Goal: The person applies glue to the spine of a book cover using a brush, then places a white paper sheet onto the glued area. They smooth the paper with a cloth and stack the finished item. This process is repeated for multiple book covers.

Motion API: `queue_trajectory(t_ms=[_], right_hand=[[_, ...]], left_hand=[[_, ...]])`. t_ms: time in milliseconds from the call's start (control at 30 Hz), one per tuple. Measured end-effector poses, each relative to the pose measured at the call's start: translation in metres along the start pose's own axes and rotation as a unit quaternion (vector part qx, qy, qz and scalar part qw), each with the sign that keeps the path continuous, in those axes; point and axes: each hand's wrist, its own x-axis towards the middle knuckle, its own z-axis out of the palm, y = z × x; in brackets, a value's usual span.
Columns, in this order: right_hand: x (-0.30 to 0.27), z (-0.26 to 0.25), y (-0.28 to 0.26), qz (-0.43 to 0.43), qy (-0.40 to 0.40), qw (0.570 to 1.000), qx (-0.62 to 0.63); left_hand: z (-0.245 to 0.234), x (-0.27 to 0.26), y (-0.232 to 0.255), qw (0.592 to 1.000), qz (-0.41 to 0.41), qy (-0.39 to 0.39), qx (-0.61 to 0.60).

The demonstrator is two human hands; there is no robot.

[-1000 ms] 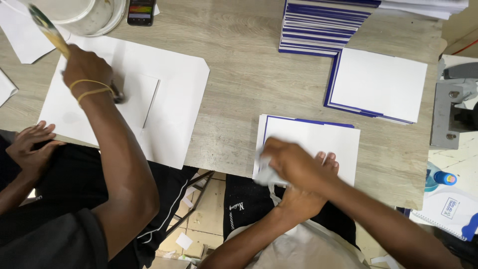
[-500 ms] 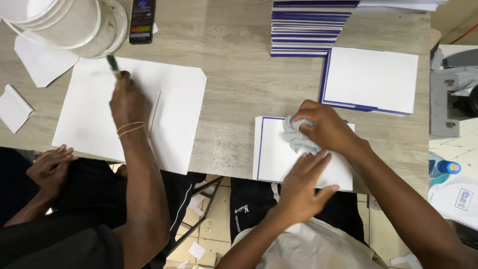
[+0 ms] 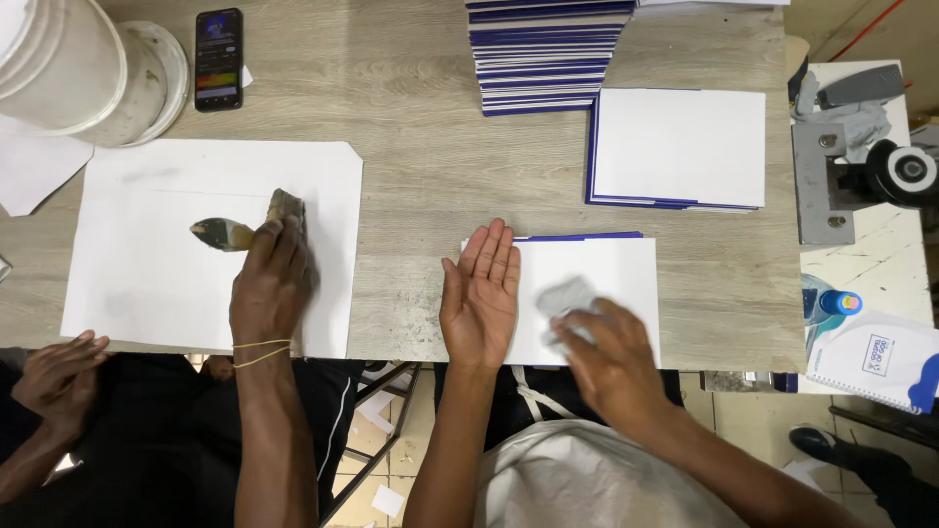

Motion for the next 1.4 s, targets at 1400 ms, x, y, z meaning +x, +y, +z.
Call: queue_trajectory(t_ms=[1400], right_hand=[[0.016,-0.056,0.103,0.266,0.06,0.958,0.087]], left_hand=[[-0.002,-0.004,0.031,0.991,0.054,0.032,-0.122]])
